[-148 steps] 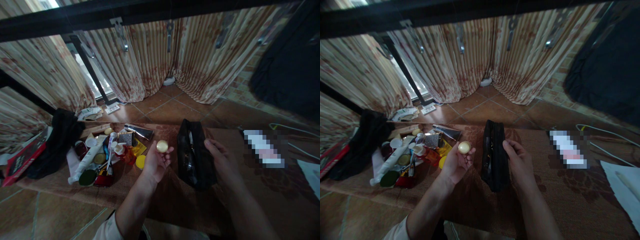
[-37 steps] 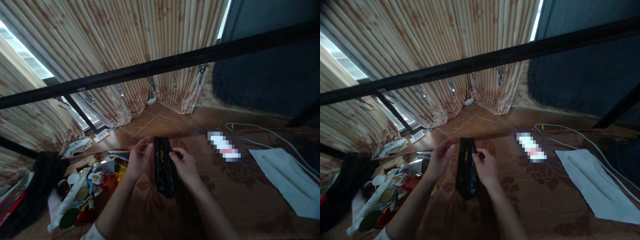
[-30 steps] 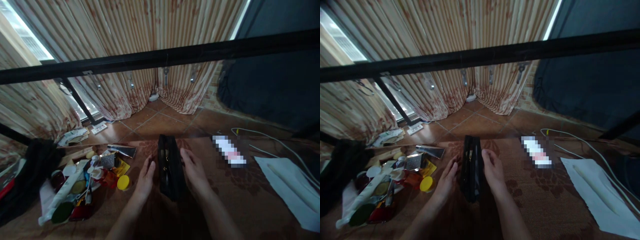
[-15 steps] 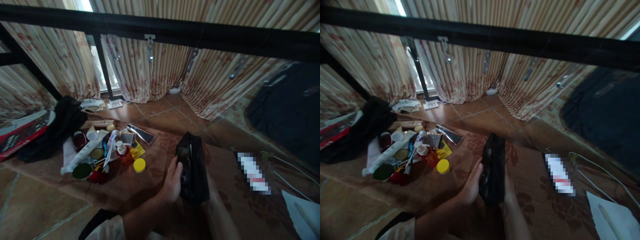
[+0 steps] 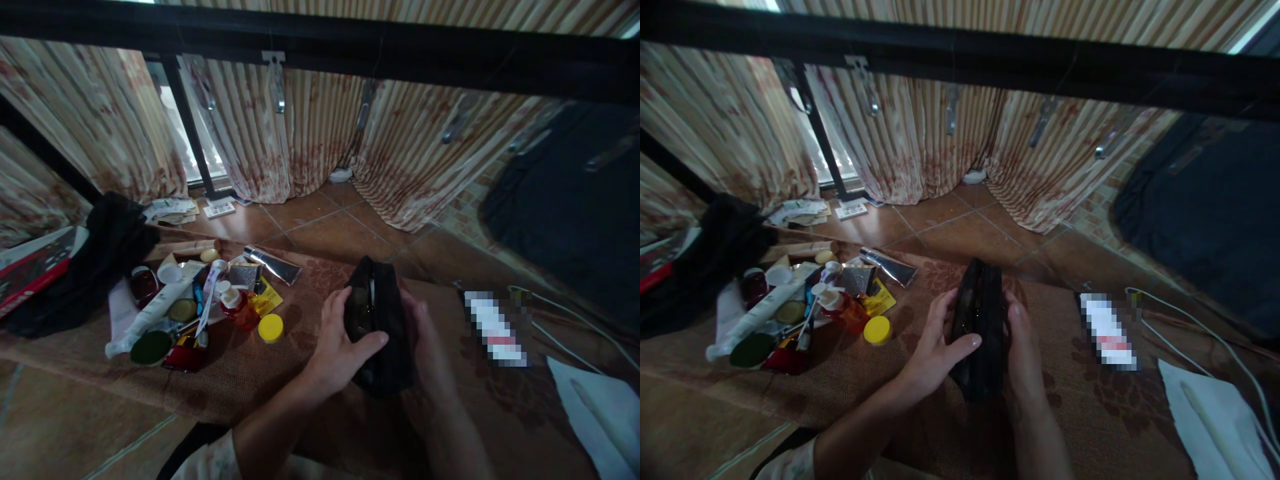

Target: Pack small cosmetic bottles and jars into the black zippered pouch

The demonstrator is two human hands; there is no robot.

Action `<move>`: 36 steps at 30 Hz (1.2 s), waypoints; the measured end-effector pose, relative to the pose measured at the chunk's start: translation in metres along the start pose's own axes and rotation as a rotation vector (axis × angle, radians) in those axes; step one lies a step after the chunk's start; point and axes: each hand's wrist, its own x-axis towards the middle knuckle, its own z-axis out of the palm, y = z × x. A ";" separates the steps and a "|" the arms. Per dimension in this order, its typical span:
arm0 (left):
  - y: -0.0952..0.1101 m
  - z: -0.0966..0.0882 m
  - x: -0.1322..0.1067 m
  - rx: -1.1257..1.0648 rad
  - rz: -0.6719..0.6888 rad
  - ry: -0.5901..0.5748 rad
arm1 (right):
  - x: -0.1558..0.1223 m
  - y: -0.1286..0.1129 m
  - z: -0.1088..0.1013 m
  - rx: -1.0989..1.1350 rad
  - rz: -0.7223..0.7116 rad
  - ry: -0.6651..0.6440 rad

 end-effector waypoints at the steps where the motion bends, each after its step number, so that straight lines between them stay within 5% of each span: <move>1: 0.002 -0.001 0.001 0.029 0.013 -0.004 | -0.001 -0.003 0.000 -0.031 -0.040 -0.008; 11: 0.012 -0.038 0.013 0.036 -0.005 0.134 | 0.011 -0.007 -0.031 -0.260 -0.133 0.038; 18: 0.009 -0.035 0.004 0.028 0.059 0.081 | 0.013 -0.004 -0.044 -0.330 -0.123 0.014; 29: 0.021 -0.035 -0.009 -0.038 0.107 -0.148 | 0.006 -0.013 -0.037 -0.173 -0.093 -0.110; 36: 0.032 -0.046 -0.011 0.140 0.265 -0.363 | 0.007 -0.018 -0.043 -0.122 0.013 -0.245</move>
